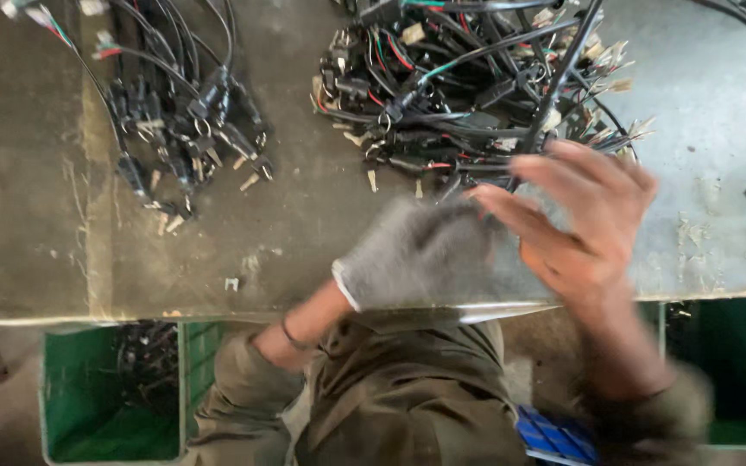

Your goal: The person uses red-handled pliers to crimp connectors onto black wires with exposed red and green conductors. The person repeatedly picks up wires from a pile, positions the connector, crimps it, and places the finished unit aside.

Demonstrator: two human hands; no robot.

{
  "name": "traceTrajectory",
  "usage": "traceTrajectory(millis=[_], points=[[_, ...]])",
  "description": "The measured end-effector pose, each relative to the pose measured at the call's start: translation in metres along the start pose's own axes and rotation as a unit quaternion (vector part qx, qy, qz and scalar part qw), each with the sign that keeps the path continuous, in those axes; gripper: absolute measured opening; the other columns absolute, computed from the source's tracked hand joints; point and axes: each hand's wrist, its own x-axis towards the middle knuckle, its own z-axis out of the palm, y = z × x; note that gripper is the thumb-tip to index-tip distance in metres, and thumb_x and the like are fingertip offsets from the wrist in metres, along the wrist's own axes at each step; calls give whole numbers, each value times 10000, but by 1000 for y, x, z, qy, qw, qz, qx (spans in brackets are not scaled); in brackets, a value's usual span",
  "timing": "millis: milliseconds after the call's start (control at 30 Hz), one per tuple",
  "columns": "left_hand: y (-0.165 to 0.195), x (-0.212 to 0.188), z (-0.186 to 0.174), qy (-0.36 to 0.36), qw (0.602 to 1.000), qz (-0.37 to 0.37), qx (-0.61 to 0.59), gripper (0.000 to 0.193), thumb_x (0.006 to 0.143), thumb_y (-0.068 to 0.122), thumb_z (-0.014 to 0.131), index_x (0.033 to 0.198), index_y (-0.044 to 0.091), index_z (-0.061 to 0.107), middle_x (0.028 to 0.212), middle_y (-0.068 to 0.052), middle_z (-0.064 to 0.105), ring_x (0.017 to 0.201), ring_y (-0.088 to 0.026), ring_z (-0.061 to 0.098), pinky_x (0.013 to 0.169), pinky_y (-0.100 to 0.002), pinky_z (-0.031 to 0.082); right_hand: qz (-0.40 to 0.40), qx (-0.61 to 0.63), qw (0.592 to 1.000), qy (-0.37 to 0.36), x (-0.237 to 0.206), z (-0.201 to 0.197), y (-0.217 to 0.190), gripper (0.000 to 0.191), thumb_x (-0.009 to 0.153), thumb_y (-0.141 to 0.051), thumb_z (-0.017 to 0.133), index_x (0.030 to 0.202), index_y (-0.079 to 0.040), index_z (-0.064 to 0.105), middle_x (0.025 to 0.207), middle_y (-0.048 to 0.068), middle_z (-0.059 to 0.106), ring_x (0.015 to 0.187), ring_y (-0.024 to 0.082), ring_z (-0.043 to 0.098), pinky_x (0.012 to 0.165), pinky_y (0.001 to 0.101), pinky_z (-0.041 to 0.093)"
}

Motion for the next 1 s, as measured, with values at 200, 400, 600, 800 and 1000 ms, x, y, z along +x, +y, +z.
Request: traceTrajectory(millis=[200, 400, 600, 800, 1000], points=[[-25, -41, 64, 60, 982, -30, -179, 275, 1057, 227, 569, 1214, 18, 653, 987, -58, 682, 945, -104, 629, 861, -284, 522, 518, 596, 613, 26, -83, 38, -39, 436, 1098, -371, 466, 1357, -28, 540, 1064, 125, 699, 1047, 229, 635, 992, 395, 468], [-50, -44, 63, 222, 964, 8, -148, 292, 1021, 199, 595, 1252, 20, 612, 1112, -83, 656, 1029, -135, 626, 903, -309, 514, 373, 720, 568, 141, -46, 36, -92, 214, 1231, -156, 482, 1256, 56, 485, 910, 100, 625, 810, 203, 602, 813, 427, 523], [-21, -35, 55, 142, 976, 58, -156, 349, 934, 162, 662, 1230, 6, 562, 1129, -67, 622, 1045, -164, 596, 914, -335, 505, 255, 560, 789, 2, -33, 15, -121, 313, 917, 91, 569, 1214, 40, 485, 951, 144, 701, 691, 216, 647, 621, 356, 517], [22, -46, 19, 141, 852, 171, -475, 294, 1044, 275, 606, 1182, 16, 587, 1064, -38, 649, 939, -178, 619, 919, -370, 510, 148, 220, 937, -227, -70, 33, -99, 245, 878, -119, 778, 1056, -7, 654, 700, 77, 592, 562, 246, 621, 462, 400, 446], [7, -48, 29, 236, 953, 77, -176, 221, 1004, 115, 512, 1159, -18, 597, 1097, -81, 643, 967, -184, 598, 849, -314, 502, 261, 256, 911, -192, -57, 48, -88, 149, 871, -60, 725, 931, -36, 591, 781, 112, 603, 702, 360, 609, 635, 465, 460]])
